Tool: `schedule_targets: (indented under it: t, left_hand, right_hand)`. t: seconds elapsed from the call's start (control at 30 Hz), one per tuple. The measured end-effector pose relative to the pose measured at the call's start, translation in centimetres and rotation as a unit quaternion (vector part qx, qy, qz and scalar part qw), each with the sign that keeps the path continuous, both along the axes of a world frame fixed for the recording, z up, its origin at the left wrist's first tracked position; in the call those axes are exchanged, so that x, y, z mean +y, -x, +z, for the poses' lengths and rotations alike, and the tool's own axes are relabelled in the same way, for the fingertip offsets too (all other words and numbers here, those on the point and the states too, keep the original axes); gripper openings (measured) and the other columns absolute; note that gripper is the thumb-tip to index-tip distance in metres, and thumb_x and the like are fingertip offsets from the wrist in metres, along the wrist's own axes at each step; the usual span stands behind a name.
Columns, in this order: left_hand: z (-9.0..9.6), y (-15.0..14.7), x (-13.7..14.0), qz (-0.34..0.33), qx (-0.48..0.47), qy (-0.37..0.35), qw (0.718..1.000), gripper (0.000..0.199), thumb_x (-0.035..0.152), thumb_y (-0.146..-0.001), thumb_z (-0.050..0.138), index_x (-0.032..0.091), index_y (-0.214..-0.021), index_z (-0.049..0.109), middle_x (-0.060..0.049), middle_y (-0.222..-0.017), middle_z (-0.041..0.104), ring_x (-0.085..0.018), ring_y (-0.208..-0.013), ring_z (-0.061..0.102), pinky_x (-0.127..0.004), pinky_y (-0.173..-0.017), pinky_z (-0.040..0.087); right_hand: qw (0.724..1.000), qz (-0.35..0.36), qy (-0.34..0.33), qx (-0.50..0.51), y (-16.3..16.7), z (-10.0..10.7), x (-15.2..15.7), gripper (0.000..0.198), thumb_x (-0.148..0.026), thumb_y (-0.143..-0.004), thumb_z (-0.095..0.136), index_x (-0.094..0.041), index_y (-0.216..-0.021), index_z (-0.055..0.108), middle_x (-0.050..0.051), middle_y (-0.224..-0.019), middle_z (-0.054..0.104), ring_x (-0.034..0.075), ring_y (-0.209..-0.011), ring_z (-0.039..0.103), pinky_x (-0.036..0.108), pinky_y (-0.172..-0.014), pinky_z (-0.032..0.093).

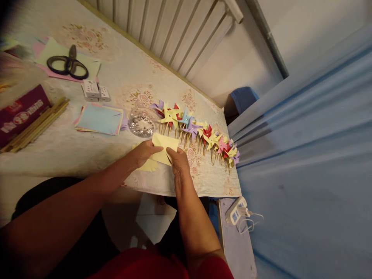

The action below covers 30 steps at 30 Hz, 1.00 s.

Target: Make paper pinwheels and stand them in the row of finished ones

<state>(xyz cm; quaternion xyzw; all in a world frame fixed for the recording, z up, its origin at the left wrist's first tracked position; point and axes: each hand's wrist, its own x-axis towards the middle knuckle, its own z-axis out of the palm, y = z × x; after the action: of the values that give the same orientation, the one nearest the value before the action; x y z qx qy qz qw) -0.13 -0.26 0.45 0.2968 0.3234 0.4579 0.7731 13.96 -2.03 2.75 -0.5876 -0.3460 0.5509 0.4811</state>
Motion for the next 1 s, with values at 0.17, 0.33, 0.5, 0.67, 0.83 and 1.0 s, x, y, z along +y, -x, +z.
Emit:
schedule_targets:
  t: [0.17,0.33,0.5,0.67,0.83,1.0]
  left_hand:
    - [-0.2,0.0,0.1,0.018,-0.019,0.004,1.0,0.05,0.029,-0.05,0.085,0.01,-0.095,0.071,-0.008,-0.086,0.077,-0.026,-0.084,0.071,-0.037,-0.083,0.052]
    - [-0.2,0.0,0.1,0.026,-0.013,0.008,1.0,0.043,0.028,-0.051,0.083,0.011,-0.089,0.072,-0.006,-0.082,0.077,-0.023,-0.078,0.071,-0.034,-0.078,0.052]
    - [-0.2,0.1,0.1,0.012,-0.021,0.009,1.0,0.045,0.026,-0.05,0.084,0.011,-0.091,0.072,-0.007,-0.082,0.077,-0.023,-0.075,0.07,-0.034,-0.077,0.053]
    - [-0.5,0.0,0.3,0.004,-0.023,0.009,1.0,0.04,0.025,-0.051,0.082,0.012,-0.087,0.072,-0.005,-0.078,0.076,-0.02,-0.071,0.068,-0.033,-0.074,0.052]
    - [-0.4,0.0,0.2,-0.001,-0.01,0.007,1.0,0.041,0.025,-0.05,0.082,0.011,-0.087,0.071,-0.004,-0.077,0.075,-0.019,-0.071,0.067,-0.031,-0.072,0.051]
    - [-0.1,0.1,0.1,-0.006,-0.002,0.007,1.0,0.042,0.024,-0.05,0.081,0.011,-0.089,0.071,-0.005,-0.078,0.075,-0.019,-0.07,0.067,-0.031,-0.072,0.051]
  right_hand:
    - [0.982,-0.073,-0.094,-0.149,-1.7,0.1,-1.5,0.026,-0.036,-0.066,0.075,-0.018,-0.084,0.069,-0.002,-0.069,0.067,0.013,-0.063,0.06,0.026,-0.063,0.05]
    - [0.928,-0.065,-0.225,-0.29,-3.2,0.2,-3.4,0.014,-0.03,-0.075,0.069,-0.02,-0.084,0.07,0.001,-0.082,0.067,0.015,-0.077,0.06,0.029,-0.075,0.048]
    - [0.891,0.05,-0.265,-0.365,-3.4,0.5,-4.4,0.012,-0.028,-0.082,0.064,-0.022,-0.084,0.074,0.003,-0.085,0.068,0.017,-0.082,0.061,0.03,-0.075,0.047]
    - [0.872,0.112,-0.268,-0.395,-2.9,0.9,-4.6,0.018,-0.021,-0.085,0.06,-0.023,-0.092,0.077,0.002,-0.082,0.066,0.016,-0.077,0.058,0.029,-0.07,0.045]
    - [0.865,0.139,-0.27,-0.4,-2.2,1.3,-4.7,0.023,-0.016,-0.083,0.057,-0.025,-0.092,0.077,0.001,-0.08,0.064,0.015,-0.072,0.055,0.028,-0.068,0.045]
    - [0.869,0.133,-0.261,-0.399,-2.0,1.1,-4.3,0.014,-0.024,-0.083,0.062,-0.024,-0.087,0.076,0.002,-0.081,0.067,0.017,-0.074,0.058,0.029,-0.069,0.045]
